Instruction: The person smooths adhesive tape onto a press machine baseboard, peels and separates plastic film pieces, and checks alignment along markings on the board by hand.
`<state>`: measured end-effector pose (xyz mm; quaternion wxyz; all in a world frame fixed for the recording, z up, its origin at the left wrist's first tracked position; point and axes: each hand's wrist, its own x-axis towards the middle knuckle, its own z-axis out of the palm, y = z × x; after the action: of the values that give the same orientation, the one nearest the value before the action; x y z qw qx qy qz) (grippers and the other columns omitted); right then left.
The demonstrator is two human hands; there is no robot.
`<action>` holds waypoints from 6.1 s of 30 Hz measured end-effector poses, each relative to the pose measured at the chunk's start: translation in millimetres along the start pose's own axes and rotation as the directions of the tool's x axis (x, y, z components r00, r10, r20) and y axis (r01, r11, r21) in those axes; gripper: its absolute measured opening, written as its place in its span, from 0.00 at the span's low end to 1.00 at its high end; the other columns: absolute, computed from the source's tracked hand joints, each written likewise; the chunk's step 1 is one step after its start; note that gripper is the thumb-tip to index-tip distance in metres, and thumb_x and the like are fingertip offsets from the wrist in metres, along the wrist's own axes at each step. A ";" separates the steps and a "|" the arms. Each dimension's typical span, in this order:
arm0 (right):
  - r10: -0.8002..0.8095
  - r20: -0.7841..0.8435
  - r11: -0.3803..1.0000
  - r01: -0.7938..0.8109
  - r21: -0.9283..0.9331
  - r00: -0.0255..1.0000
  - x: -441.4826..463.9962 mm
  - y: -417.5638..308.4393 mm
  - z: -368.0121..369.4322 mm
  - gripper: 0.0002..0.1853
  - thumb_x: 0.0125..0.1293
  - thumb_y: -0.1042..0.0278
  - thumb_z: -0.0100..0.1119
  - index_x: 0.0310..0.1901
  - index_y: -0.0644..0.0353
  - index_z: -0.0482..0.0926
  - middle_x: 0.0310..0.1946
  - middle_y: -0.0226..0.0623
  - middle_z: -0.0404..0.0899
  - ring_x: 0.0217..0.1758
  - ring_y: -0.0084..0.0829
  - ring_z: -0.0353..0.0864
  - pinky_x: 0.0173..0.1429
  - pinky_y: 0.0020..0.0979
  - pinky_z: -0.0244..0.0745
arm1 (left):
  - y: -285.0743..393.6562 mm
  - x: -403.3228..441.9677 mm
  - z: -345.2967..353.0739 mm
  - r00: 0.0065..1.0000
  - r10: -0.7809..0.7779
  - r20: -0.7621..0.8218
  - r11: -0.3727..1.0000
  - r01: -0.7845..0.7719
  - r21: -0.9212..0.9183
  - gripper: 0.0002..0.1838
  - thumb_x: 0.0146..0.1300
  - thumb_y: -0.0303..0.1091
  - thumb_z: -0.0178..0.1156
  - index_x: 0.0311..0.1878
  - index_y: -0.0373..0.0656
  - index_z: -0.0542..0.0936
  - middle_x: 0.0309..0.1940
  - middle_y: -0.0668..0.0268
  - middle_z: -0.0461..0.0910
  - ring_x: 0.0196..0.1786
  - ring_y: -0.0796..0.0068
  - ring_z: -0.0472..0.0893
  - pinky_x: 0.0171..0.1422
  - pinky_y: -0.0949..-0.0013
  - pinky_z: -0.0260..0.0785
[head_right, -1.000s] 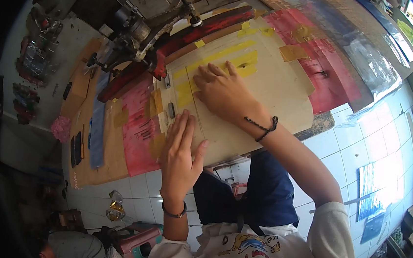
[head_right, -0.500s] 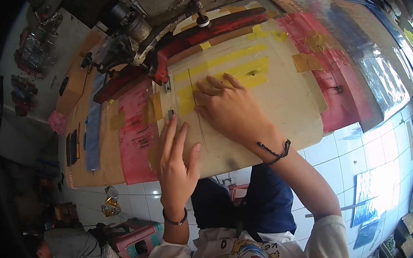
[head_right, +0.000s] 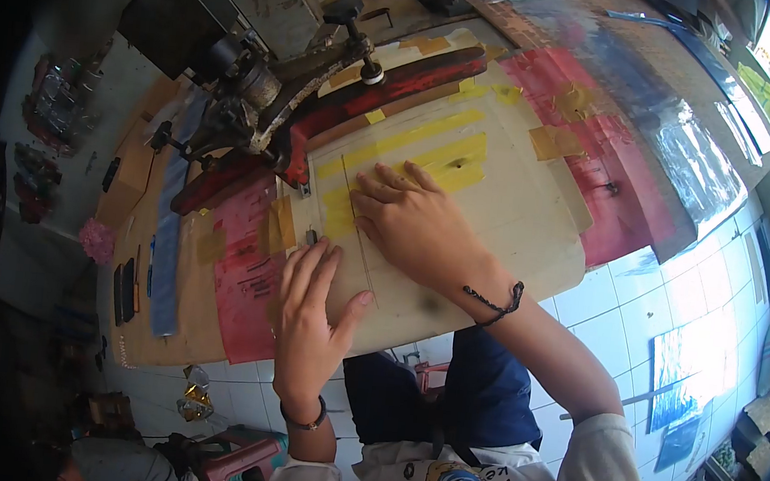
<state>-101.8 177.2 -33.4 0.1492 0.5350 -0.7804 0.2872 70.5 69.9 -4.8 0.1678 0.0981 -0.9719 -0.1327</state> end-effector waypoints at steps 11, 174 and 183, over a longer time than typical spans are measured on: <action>0.016 0.058 1.000 -0.017 0.018 0.998 3.6 -2.5 -7.3 0.20 0.73 0.58 0.53 0.59 0.59 0.80 0.65 0.38 0.78 0.74 0.38 0.70 0.79 0.45 0.58 | -5.1 0.6 7.3 0.998 -0.030 -0.062 0.994 0.023 -0.110 0.29 0.64 0.44 0.66 0.64 0.38 0.76 0.70 0.51 0.69 0.75 0.45 0.64 0.76 0.49 0.61; -0.405 0.185 0.872 0.318 0.372 0.895 20.4 71.9 -23.4 0.21 0.72 0.68 0.54 0.63 0.67 0.76 0.68 0.53 0.71 0.75 0.47 0.67 0.81 0.46 0.59 | -5.8 -130.5 104.4 0.724 -0.684 0.093 -0.042 0.088 -0.995 0.47 0.48 0.43 0.82 0.70 0.45 0.68 0.64 0.68 0.74 0.67 0.67 0.74 0.72 0.55 0.68; -0.429 0.124 0.854 0.357 0.378 0.895 22.6 73.9 -21.4 0.18 0.70 0.69 0.54 0.57 0.70 0.78 0.64 0.55 0.75 0.71 0.51 0.71 0.78 0.45 0.64 | -2.4 -124.8 98.7 0.725 -0.675 0.135 0.005 0.187 -0.982 0.48 0.46 0.45 0.83 0.69 0.44 0.70 0.62 0.69 0.76 0.64 0.69 0.76 0.71 0.56 0.68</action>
<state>-180.1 192.6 -25.6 0.0282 0.7280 -0.6022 0.3264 151.5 119.3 -132.6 0.3225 0.2939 -0.5155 -0.7375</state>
